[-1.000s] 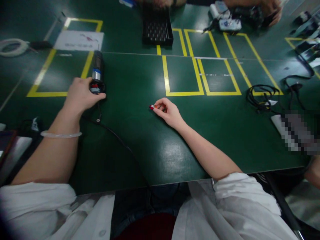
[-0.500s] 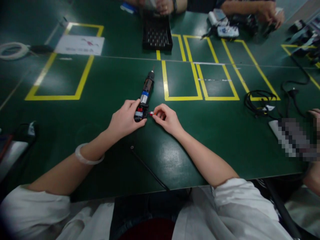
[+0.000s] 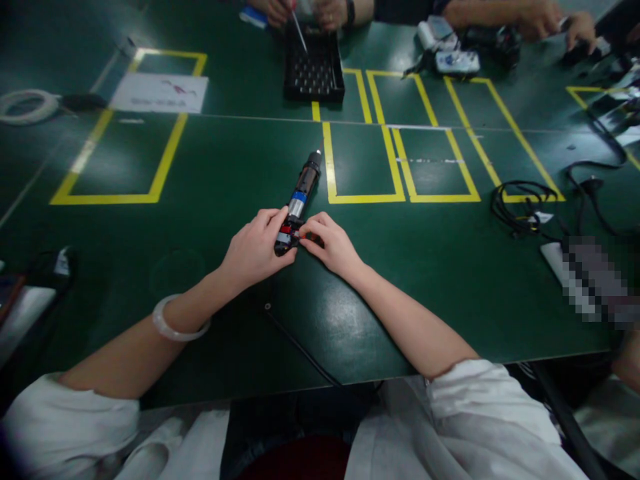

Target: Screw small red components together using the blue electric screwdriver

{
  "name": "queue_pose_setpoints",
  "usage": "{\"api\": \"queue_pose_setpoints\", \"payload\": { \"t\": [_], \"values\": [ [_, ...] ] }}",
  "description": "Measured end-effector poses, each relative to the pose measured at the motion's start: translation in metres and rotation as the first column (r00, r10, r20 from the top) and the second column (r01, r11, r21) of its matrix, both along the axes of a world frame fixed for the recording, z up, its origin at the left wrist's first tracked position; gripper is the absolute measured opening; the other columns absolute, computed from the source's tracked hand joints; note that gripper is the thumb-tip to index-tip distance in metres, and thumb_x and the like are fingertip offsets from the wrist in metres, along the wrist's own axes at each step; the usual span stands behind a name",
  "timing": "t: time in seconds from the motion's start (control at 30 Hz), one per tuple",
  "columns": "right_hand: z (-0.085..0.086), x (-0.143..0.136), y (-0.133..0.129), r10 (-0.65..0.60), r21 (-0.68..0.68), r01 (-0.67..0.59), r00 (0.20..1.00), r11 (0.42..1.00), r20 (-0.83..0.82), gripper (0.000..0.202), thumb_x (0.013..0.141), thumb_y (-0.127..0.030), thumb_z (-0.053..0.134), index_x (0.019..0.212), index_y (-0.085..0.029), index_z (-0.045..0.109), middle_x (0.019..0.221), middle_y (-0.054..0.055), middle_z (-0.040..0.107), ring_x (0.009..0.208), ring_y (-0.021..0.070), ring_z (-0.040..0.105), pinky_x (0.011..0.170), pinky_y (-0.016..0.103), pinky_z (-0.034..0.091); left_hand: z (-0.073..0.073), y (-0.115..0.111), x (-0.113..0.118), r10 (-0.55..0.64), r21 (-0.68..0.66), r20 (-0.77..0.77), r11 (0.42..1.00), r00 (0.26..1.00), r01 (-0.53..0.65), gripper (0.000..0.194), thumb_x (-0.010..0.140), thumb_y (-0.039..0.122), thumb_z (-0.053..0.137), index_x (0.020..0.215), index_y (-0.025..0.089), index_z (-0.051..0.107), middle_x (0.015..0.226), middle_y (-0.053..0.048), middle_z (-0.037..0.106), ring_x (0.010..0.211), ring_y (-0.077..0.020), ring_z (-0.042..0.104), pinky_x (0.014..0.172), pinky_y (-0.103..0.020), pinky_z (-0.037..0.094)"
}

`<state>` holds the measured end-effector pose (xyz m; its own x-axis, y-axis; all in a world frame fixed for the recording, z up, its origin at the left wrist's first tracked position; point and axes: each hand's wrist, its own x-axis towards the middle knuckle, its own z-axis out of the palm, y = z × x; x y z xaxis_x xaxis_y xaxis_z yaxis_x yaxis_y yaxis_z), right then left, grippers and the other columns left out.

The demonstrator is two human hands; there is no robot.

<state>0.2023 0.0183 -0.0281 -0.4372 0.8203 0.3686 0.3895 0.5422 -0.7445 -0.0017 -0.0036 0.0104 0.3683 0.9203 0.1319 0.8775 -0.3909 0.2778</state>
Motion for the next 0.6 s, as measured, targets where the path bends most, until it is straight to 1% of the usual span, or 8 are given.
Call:
{"api": "queue_pose_setpoints", "payload": {
  "t": [0.2,0.4,0.47,0.6],
  "values": [
    [0.003,0.000,-0.003,-0.013,0.004,0.013,1.000,1.000,-0.016,0.006,0.095,-0.024,0.065,0.096,-0.022,0.070,0.094,0.004,0.066,0.078,0.0166,0.061,0.073,0.032,0.052,-0.001,-0.004,0.001,0.007,0.017,-0.004,1.000,1.000,-0.007,0.072,0.088,0.035,0.064,0.152,0.010,0.043,0.139,-0.020,0.054,0.120,-0.0365,0.059,0.095,-0.045,0.055],
    [0.009,-0.003,-0.005,-0.088,-0.027,0.087,0.994,0.996,-0.064,0.005,0.093,-0.023,0.063,0.091,-0.021,0.066,0.084,0.002,0.069,0.071,0.0157,0.062,0.069,0.030,0.051,0.000,0.000,0.007,0.056,0.020,-0.011,0.998,0.998,-0.056,0.074,0.095,0.052,0.060,0.154,0.009,0.043,0.135,-0.022,0.053,0.115,-0.0366,0.058,0.087,-0.043,0.055],
    [0.010,-0.003,-0.006,-0.096,-0.034,0.093,0.991,0.995,-0.088,0.005,0.093,-0.022,0.062,0.090,-0.020,0.065,0.083,0.002,0.069,0.070,0.0150,0.062,0.067,0.029,0.051,0.000,0.002,0.010,0.072,0.018,-0.027,0.997,0.997,-0.071,0.076,0.095,0.052,0.061,0.155,0.010,0.042,0.132,-0.021,0.053,0.113,-0.0365,0.058,0.088,-0.043,0.053],
    [0.008,-0.002,-0.005,-0.085,-0.084,0.075,0.988,0.994,-0.127,0.007,0.094,-0.026,0.061,0.094,-0.020,0.065,0.083,0.001,0.069,0.070,0.0141,0.063,0.067,0.027,0.051,0.005,0.004,0.013,0.096,0.022,-0.098,0.995,0.991,-0.094,0.072,0.096,0.047,0.062,0.157,0.013,0.041,0.130,-0.020,0.053,0.113,-0.0356,0.057,0.089,-0.042,0.053]
  ]
}}
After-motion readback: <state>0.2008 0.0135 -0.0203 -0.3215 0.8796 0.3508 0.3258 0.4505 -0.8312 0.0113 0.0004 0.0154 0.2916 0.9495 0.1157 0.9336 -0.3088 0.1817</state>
